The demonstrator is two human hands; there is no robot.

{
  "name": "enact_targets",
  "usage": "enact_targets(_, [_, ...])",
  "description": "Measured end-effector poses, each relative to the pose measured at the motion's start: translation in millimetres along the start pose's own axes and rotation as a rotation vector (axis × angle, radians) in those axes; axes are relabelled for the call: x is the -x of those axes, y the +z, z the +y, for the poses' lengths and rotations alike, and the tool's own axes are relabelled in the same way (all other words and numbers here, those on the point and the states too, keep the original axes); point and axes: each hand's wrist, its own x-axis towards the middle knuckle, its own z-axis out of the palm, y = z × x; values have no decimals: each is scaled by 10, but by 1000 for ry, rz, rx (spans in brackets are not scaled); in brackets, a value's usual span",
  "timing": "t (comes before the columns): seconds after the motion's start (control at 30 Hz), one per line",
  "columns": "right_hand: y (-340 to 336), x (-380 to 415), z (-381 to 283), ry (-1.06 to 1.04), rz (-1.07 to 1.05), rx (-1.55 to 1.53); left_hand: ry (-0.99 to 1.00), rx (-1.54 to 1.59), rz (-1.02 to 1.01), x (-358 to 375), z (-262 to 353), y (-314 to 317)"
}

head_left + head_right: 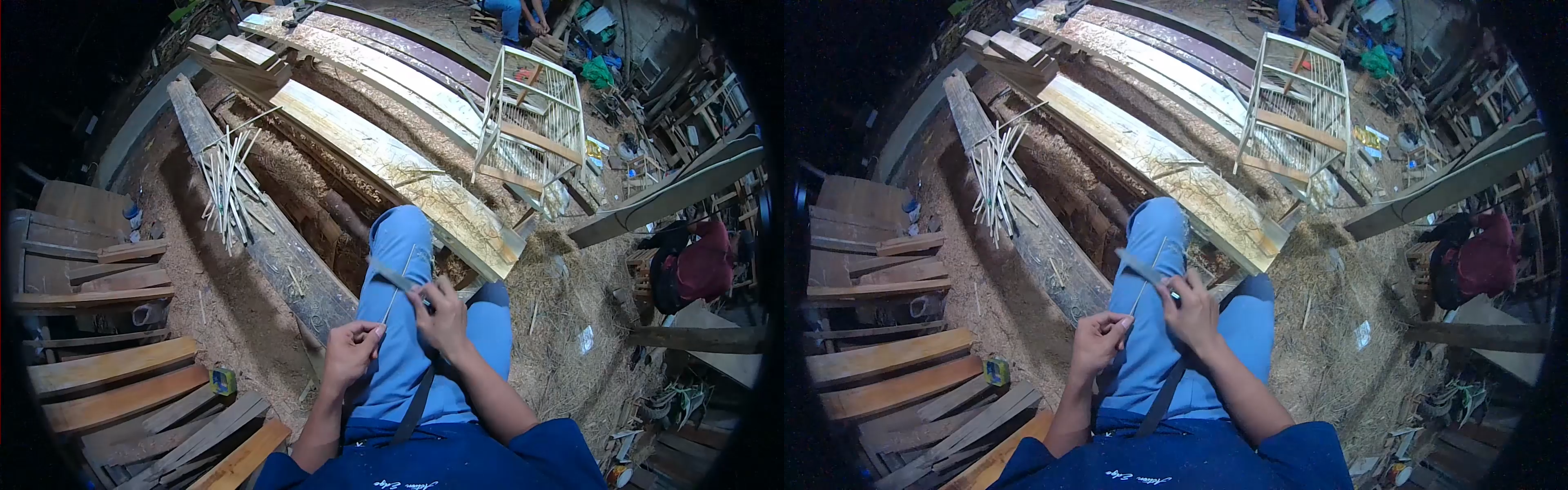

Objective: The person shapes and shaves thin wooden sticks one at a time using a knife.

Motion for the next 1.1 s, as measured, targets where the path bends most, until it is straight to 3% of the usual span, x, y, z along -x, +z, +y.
enact_targets(0.1, [63,-206,247,34,114,23,-113,-33,9,142,91,-13])
enact_targets(0.33, [-19,-119,97,60,31,-160,-127,84,47,68,99,48])
enact_targets(0.5, [-40,168,-154,-87,-88,-220,-55,-80,108,-129,201,132])
enact_targets(0.6, [-100,256,-262,-9,-132,-187,-58,-115,115,-167,126,116])
enact_targets(0.8, [-20,140,42,25,-16,-128,36,-59,122,-34,23,141])
enact_targets(0.9, [17,27,196,94,39,-180,-112,-50,115,126,107,50])
enact_targets(1.1, [87,-187,306,124,75,-175,-178,-14,110,285,73,-151])
